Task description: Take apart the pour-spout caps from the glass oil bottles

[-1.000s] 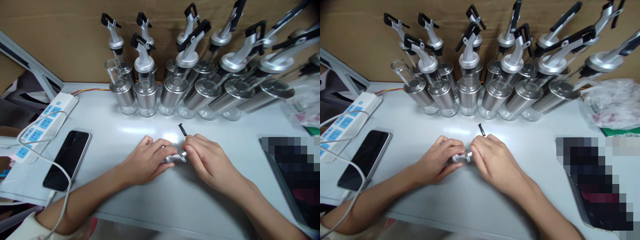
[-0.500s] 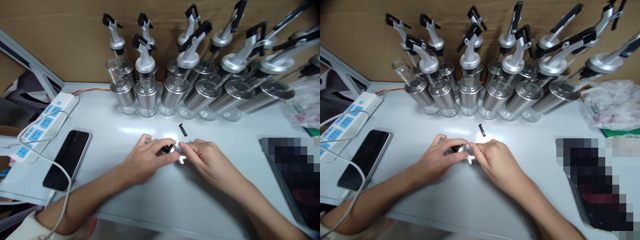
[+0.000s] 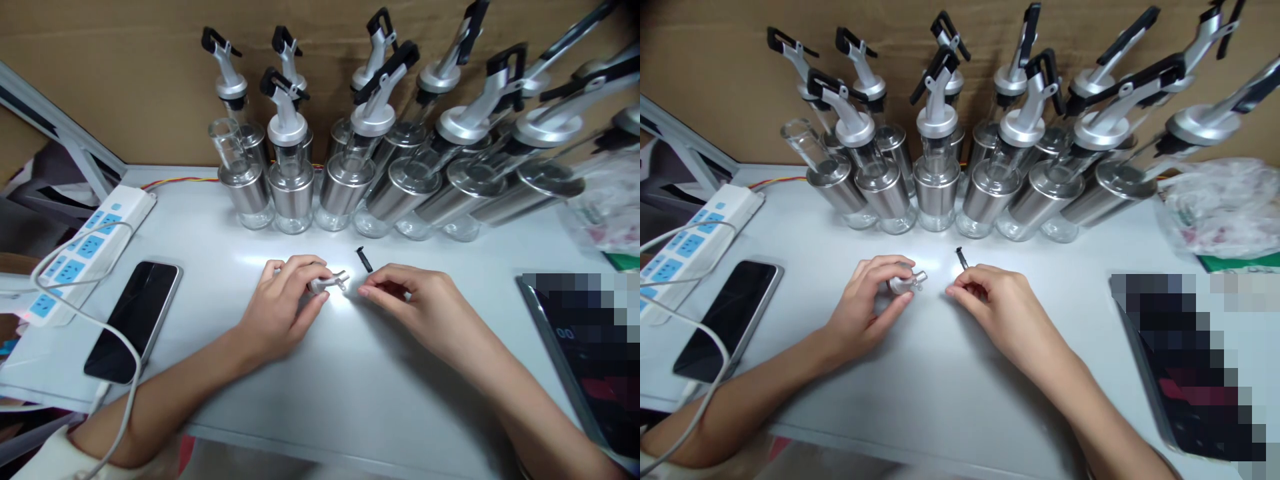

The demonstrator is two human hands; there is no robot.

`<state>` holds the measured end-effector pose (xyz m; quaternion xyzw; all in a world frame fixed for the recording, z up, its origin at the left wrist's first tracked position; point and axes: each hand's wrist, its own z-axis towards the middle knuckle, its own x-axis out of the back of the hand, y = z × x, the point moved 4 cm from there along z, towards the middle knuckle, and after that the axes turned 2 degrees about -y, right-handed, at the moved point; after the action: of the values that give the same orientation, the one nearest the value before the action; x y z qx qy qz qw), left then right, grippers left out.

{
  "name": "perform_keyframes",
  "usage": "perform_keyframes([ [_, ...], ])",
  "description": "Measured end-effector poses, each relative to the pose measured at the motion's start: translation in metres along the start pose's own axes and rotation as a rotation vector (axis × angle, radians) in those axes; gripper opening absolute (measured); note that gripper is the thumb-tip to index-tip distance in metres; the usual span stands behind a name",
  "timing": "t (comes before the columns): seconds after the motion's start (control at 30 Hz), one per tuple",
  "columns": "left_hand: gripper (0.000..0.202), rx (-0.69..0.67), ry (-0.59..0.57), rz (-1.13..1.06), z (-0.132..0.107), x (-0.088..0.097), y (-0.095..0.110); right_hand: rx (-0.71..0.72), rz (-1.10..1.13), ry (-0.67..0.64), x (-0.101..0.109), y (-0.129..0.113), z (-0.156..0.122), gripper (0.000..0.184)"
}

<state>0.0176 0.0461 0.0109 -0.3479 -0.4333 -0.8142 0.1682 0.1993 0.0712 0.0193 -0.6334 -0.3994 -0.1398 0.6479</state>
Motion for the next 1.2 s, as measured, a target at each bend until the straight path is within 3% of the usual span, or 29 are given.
perform_keyframes([
  [0.43, 0.024, 0.02, 0.012, -0.06, -0.001, 0.0, -0.002, -0.054, -0.279, 0.063, 0.0, 0.013, 0.0, 0.02],
  [0.57, 0.025, 0.022, 0.015, -0.067, -0.001, 0.0, -0.002, -0.066, -0.392, -0.019, -0.004, 0.016, 0.0, 0.021],
  [0.7, 0.025, 0.024, 0.022, -0.079, -0.001, 0.0, -0.002, -0.033, -0.337, -0.058, -0.007, 0.018, -0.001, 0.016],
  [0.93, 0.025, 0.018, 0.024, -0.089, -0.001, 0.001, -0.001, 0.066, -0.233, 0.001, -0.004, 0.02, 0.001, 0.002],
  [1.2, 0.026, 0.007, 0.032, -0.099, 0.0, 0.001, -0.001, -0.026, -0.231, -0.064, -0.005, 0.026, -0.001, 0.014],
])
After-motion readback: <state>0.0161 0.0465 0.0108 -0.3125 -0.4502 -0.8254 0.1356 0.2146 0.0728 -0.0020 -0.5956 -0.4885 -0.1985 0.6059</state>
